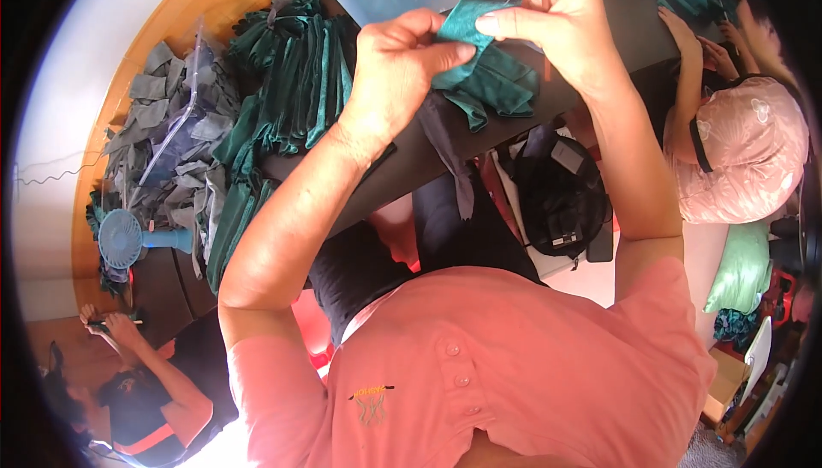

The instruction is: Turning small green fabric tubes inside out using a wooden stick.

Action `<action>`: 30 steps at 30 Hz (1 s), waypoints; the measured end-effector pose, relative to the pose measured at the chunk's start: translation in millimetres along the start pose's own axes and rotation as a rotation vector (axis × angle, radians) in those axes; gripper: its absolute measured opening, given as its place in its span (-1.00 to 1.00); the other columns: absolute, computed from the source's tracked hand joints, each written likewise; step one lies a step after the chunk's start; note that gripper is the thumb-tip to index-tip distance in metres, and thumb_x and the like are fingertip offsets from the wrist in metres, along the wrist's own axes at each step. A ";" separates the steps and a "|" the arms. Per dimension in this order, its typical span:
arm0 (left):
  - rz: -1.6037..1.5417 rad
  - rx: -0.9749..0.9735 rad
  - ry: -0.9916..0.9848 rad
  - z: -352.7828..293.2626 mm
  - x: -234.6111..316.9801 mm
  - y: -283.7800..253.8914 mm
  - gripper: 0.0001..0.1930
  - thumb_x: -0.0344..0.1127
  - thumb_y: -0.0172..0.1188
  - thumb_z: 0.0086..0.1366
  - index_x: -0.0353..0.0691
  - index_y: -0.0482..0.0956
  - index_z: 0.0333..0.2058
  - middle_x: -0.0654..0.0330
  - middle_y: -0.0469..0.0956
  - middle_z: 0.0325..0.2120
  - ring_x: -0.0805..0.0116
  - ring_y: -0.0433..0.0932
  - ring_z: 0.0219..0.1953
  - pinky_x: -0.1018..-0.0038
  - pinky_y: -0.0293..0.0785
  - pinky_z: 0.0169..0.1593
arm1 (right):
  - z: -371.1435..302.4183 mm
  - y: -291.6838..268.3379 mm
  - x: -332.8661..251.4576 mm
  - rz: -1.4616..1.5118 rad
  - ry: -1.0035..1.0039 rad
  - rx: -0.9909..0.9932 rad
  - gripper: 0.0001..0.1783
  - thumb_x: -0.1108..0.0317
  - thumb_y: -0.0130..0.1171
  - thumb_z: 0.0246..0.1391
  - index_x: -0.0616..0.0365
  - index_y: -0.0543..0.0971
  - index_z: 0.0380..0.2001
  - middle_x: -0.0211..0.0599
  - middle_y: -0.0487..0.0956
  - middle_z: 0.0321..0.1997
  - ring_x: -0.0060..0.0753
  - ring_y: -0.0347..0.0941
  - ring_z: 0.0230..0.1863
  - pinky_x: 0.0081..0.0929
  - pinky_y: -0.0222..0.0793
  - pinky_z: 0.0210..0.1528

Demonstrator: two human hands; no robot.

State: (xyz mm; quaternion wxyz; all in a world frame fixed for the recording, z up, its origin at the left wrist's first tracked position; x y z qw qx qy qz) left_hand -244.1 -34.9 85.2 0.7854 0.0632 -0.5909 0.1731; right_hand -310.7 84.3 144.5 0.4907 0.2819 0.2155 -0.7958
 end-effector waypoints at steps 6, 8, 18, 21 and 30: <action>-0.152 -0.038 -0.115 -33.5 -2.0 6.6 -0.69 -0.57 0.38 0.04 -0.29 0.65 -0.18 0.26 0.66 -0.36 0.55 0.56 -0.33 0.57 0.49 -0.14 | -12.3 18.5 -36.7 -0.212 0.218 0.118 -0.61 0.73 0.22 -0.12 0.31 0.54 -0.13 -0.32 0.56 -0.19 -0.50 0.52 -0.12 -0.62 0.44 -0.13; -0.195 0.002 -0.082 -43.2 2.0 5.3 -0.80 -0.64 0.34 0.04 -0.34 0.62 -0.32 0.22 0.64 -0.45 0.56 0.55 -0.42 0.58 0.52 -0.28 | -14.4 23.0 -42.1 -0.251 0.148 0.089 -0.64 0.67 0.21 -0.06 0.28 0.55 -0.12 -0.29 0.59 -0.18 -0.45 0.55 -0.14 -0.55 0.47 -0.12; -0.270 -0.034 0.011 -79.3 26.3 8.8 -0.77 -0.55 0.35 0.11 -0.32 0.62 -0.21 0.22 0.66 -0.38 0.51 0.58 -0.33 0.56 0.49 -0.16 | -23.4 56.6 -74.6 -0.230 0.109 0.051 -0.68 0.70 0.21 -0.01 0.41 0.53 -0.12 -0.18 0.60 -0.12 -0.44 0.54 -0.08 -0.52 0.49 -0.04; -0.351 -0.077 -0.028 -86.4 39.7 10.0 -0.75 -0.45 0.33 0.17 -0.33 0.61 -0.16 0.14 0.66 -0.38 0.40 0.61 -0.33 0.50 0.50 -0.14 | -25.9 56.9 -78.8 -0.351 0.048 0.031 -0.69 0.70 0.21 -0.02 0.40 0.54 -0.13 -0.20 0.61 -0.13 -0.46 0.54 -0.09 -0.55 0.48 -0.05; -0.531 -0.143 -0.148 -100.5 39.7 15.9 -0.76 -0.41 0.24 0.23 -0.45 0.54 -0.19 0.03 0.62 -0.49 0.23 0.62 -0.42 0.34 0.53 -0.17 | -32.6 33.7 -75.4 -0.108 0.235 0.170 -0.79 0.52 0.23 0.03 0.26 0.62 -0.21 -0.35 0.63 -0.39 -0.69 0.37 -0.54 -0.79 0.04 -0.55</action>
Point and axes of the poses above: each hand's wrist, its own z-axis towards the middle knuckle, its own y-axis out of the palm, x = y × z, the point moved 8 cm from there along z, towards the middle knuckle
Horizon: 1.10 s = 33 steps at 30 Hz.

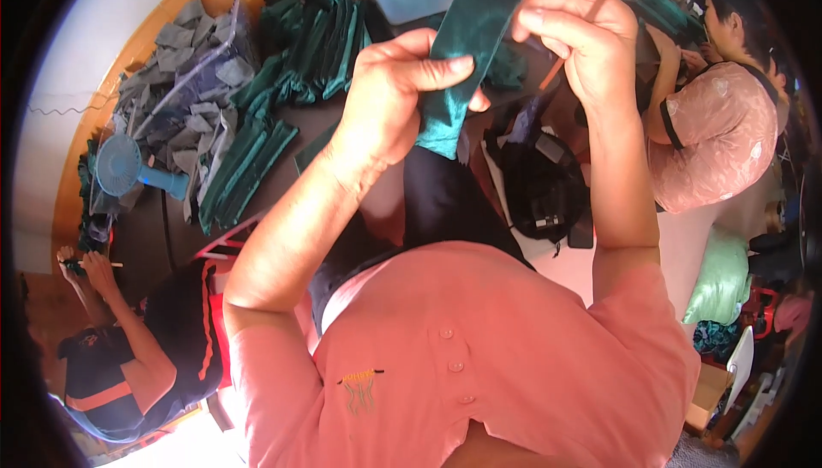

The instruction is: Turning small green fabric tubes inside out using a wooden stick.

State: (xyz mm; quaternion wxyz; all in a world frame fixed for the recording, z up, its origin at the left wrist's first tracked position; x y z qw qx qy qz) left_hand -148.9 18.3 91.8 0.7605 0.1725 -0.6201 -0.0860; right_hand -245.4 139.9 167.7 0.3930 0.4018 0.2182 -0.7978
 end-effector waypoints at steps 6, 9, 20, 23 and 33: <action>-0.210 -0.135 -0.205 -7.7 -19.5 12.1 -0.81 -0.27 0.14 0.34 -0.29 0.49 -0.23 0.12 0.58 -0.50 0.21 0.60 -0.35 0.28 0.46 -0.11 | -6.2 28.5 -2.9 -0.052 -0.483 -0.220 -0.77 0.62 0.14 -0.09 0.30 0.64 -0.30 -0.35 0.56 -0.27 -0.48 0.48 -0.22 -0.59 0.35 -0.11; -0.152 0.031 -0.194 -15.2 -25.2 -1.1 -0.71 -0.34 0.10 0.35 -0.33 0.46 -0.02 0.05 0.59 -0.45 0.14 0.61 -0.32 0.30 0.50 -0.13 | -4.6 2.7 31.1 -0.278 -0.106 0.029 -0.83 0.62 0.11 -0.06 0.28 0.64 -0.37 -0.42 0.58 -0.41 -0.56 0.47 -0.38 -0.66 0.35 -0.28; -0.200 -0.011 0.077 -21.4 -17.8 -19.1 -0.62 -0.51 0.03 0.23 -0.48 0.45 0.04 -0.16 0.60 -0.21 0.01 0.64 -0.15 0.33 0.57 -0.12 | -29.7 -25.1 115.4 -0.209 0.382 0.101 -0.80 0.50 0.24 -0.04 0.25 0.61 -0.27 -0.40 0.62 -0.42 -0.66 0.40 -0.56 -0.73 0.02 -0.55; -0.078 0.037 0.125 -24.3 -12.2 -18.8 -0.67 -0.46 0.04 0.30 -0.46 0.47 0.02 -0.11 0.61 -0.24 0.09 0.65 -0.18 0.34 0.59 -0.13 | -38.5 -23.0 119.4 -0.189 0.439 0.116 -0.81 0.46 0.31 -0.08 0.24 0.61 -0.32 -0.39 0.60 -0.44 -0.61 0.38 -0.56 -0.66 0.18 -0.51; 0.116 0.350 0.309 -37.3 2.2 -33.7 -0.84 -0.44 0.25 0.24 -0.23 0.66 -0.19 0.29 0.61 -0.40 0.53 0.51 -0.42 0.59 0.47 -0.34 | -54.8 -17.7 135.1 -0.147 0.515 0.158 -0.79 0.47 0.35 -0.10 0.24 0.55 -0.36 -0.42 0.55 -0.50 -0.66 0.39 -0.62 -0.70 0.05 -0.59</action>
Point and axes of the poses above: each hand's wrist, its own z-axis towards the middle knuckle, its own y-axis out of the palm, x = y × z, the point moved 8 cm from there along z, towards the middle knuckle
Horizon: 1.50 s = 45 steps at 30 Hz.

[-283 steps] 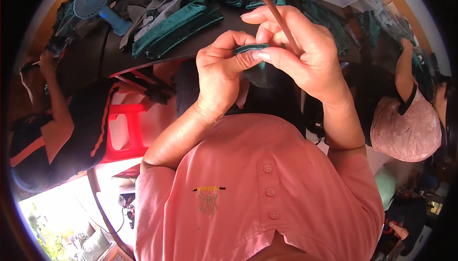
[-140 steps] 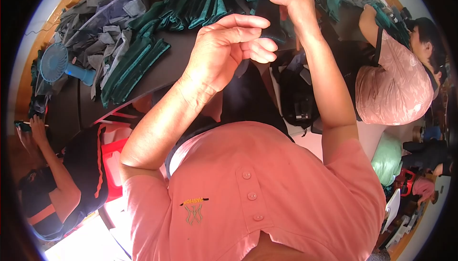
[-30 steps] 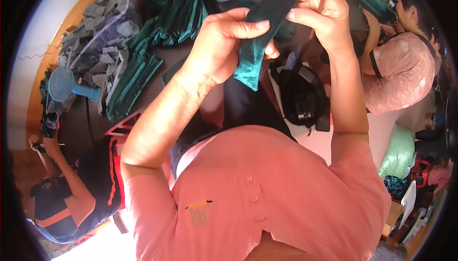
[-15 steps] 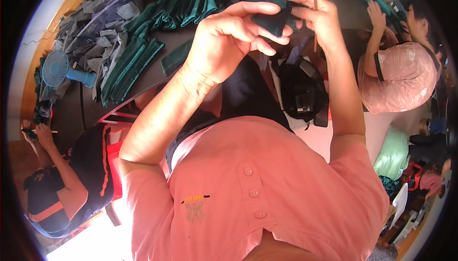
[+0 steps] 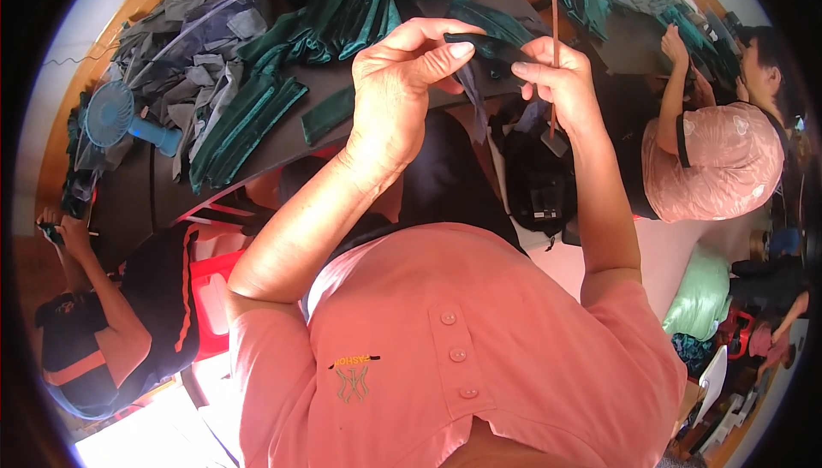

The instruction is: Turning small green fabric tubes inside out using a wooden stick.

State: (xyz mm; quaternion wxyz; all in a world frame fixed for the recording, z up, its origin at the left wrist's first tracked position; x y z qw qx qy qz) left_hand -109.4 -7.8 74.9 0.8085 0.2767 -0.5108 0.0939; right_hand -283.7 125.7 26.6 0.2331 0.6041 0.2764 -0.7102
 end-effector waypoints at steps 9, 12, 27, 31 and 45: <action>-0.256 0.144 -0.017 3.2 -3.1 -39.0 -0.90 -0.58 0.18 0.17 -0.36 0.55 -0.31 0.12 0.56 -0.42 0.27 0.59 -0.47 0.41 0.52 -0.41 | -11.3 -6.6 -9.8 0.244 -0.092 -0.029 -0.75 0.55 0.29 -0.04 0.30 0.57 -0.23 -0.35 0.55 -0.50 -0.63 0.44 -0.58 -0.78 0.01 -0.63; -0.166 0.162 -0.053 -4.8 -2.3 -47.5 -0.80 -0.61 0.14 0.17 -0.40 0.56 -0.19 0.13 0.56 -0.39 0.29 0.57 -0.47 0.42 0.51 -0.43 | -20.5 -3.1 -37.1 0.245 -0.157 0.002 -0.79 0.55 0.29 -0.02 0.28 0.60 -0.25 -0.38 0.56 -0.48 -0.67 0.44 -0.55 -0.81 0.03 -0.63; -0.069 0.184 -0.228 -36.1 -22.1 -84.4 -0.84 -0.53 0.15 0.28 -0.36 0.54 -0.16 0.10 0.56 -0.37 0.28 0.55 -0.50 0.47 0.47 -0.51 | -57.8 29.8 -99.6 0.157 -0.512 -0.018 -0.69 0.67 0.27 -0.05 0.30 0.59 -0.16 -0.45 0.54 -0.45 -0.72 0.40 -0.47 -0.79 0.25 -0.44; -0.080 0.208 -0.196 -39.7 -15.2 -88.3 -0.86 -0.49 0.15 0.30 -0.36 0.55 -0.17 0.10 0.57 -0.36 0.27 0.56 -0.51 0.47 0.47 -0.52 | -56.6 32.4 -101.4 0.085 -0.501 -0.039 -0.73 0.68 0.24 -0.04 0.26 0.61 -0.20 -0.32 0.63 -0.26 -0.61 0.53 -0.32 -0.65 0.46 -0.26; 0.446 0.052 -0.139 -50.3 -8.8 -89.5 -0.84 -0.53 0.14 0.29 -0.30 0.61 -0.17 0.26 0.59 -0.40 0.57 0.53 -0.42 0.64 0.43 -0.42 | -57.3 46.5 -115.0 -0.034 -0.622 -0.033 -0.74 0.58 0.27 0.03 0.27 0.61 -0.15 -0.43 0.59 -0.35 -0.73 0.45 -0.38 -0.80 0.31 -0.40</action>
Point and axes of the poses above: each hand's wrist, its own z-axis towards the middle knuckle, its own y-axis out of the palm, x = y × z, the point moved 8 cm from there along z, towards the middle knuckle
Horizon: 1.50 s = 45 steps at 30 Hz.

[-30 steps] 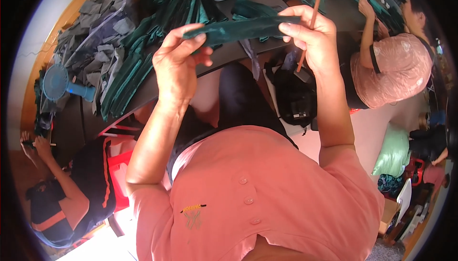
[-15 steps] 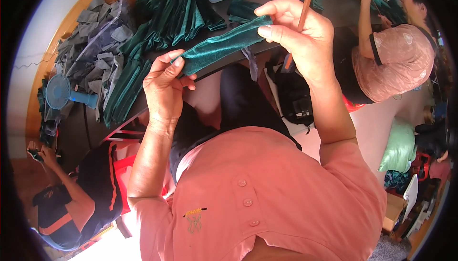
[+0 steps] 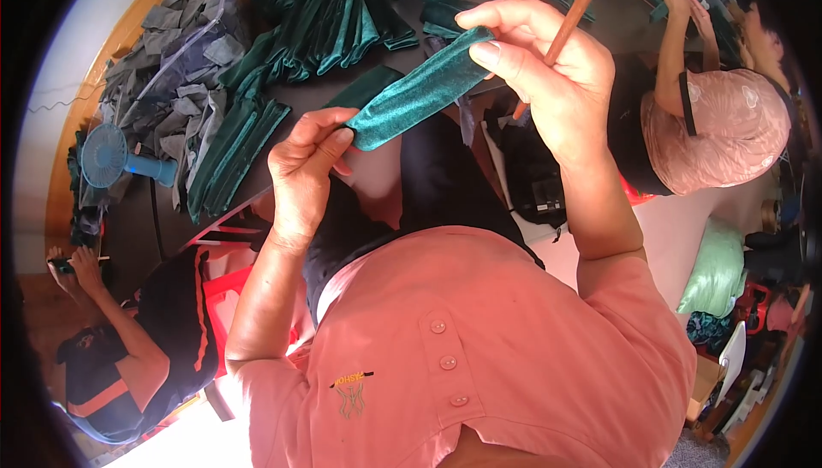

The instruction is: Turning small green fabric tubes inside out using a wooden stick.

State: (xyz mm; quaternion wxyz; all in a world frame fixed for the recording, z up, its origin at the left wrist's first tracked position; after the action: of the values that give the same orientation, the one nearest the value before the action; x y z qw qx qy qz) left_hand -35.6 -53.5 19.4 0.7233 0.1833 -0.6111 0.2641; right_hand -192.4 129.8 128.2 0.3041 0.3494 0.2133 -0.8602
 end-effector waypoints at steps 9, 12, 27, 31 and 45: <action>0.748 0.068 0.502 -15.2 51.2 13.4 -0.74 -0.60 0.27 0.03 -0.30 0.57 -0.24 0.20 0.57 -0.33 0.44 0.54 -0.23 0.53 0.44 -0.29 | -0.2 25.6 -11.1 0.061 -0.073 -0.073 -0.63 0.71 0.28 -0.05 0.35 0.51 -0.12 -0.29 0.60 -0.21 -0.53 0.54 -0.20 -0.62 0.49 -0.15; 0.155 -0.036 0.186 -16.6 64.5 30.4 -0.65 -0.62 0.31 0.03 -0.29 0.56 -0.15 0.23 0.56 -0.25 0.57 0.49 -0.35 0.64 0.38 -0.39 | 0.1 39.0 -20.5 0.037 -0.070 -0.142 -0.65 0.69 0.27 -0.03 0.36 0.51 -0.11 -0.27 0.60 -0.21 -0.54 0.55 -0.24 -0.62 0.49 -0.16; -0.463 -0.167 0.035 -8.2 38.1 50.0 -0.85 -0.54 0.24 0.23 -0.30 0.62 -0.21 0.23 0.63 -0.32 0.58 0.51 -0.35 0.67 0.42 -0.38 | -5.2 58.9 -29.3 -0.025 -0.085 -0.253 -0.68 0.68 0.26 -0.01 0.34 0.52 -0.14 -0.33 0.56 -0.24 -0.62 0.48 -0.29 -0.65 0.44 -0.24; -0.424 -0.101 0.152 -12.5 56.9 43.6 -0.79 -0.57 0.20 0.24 -0.35 0.57 -0.13 0.15 0.61 -0.22 0.52 0.52 -0.39 0.63 0.47 -0.39 | -8.5 62.0 -29.5 -0.117 -0.108 -0.256 -0.67 0.69 0.26 -0.02 0.35 0.51 -0.13 -0.34 0.57 -0.25 -0.62 0.49 -0.31 -0.66 0.45 -0.27; -0.558 -0.032 0.129 1.5 46.2 53.7 -0.91 -0.56 0.23 0.23 -0.36 0.55 -0.28 0.21 0.56 -0.35 0.50 0.51 -0.37 0.58 0.50 -0.39 | -11.1 49.0 2.5 0.220 0.267 -0.138 -0.74 0.66 0.21 -0.03 0.25 0.54 -0.21 -0.38 0.60 -0.32 -0.62 0.53 -0.36 -0.63 0.43 -0.37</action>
State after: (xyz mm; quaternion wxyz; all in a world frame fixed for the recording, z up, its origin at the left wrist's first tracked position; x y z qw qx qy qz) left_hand -64.1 -4.5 61.9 0.8081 0.3159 -0.4939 0.0563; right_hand -155.7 99.8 111.4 0.3884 0.4600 0.2709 -0.7511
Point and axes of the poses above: each hand's wrist, its own z-axis towards the middle knuckle, its own y-axis out of the palm, x = y × z, the point moved 8 cm from there along z, towards the middle knuckle
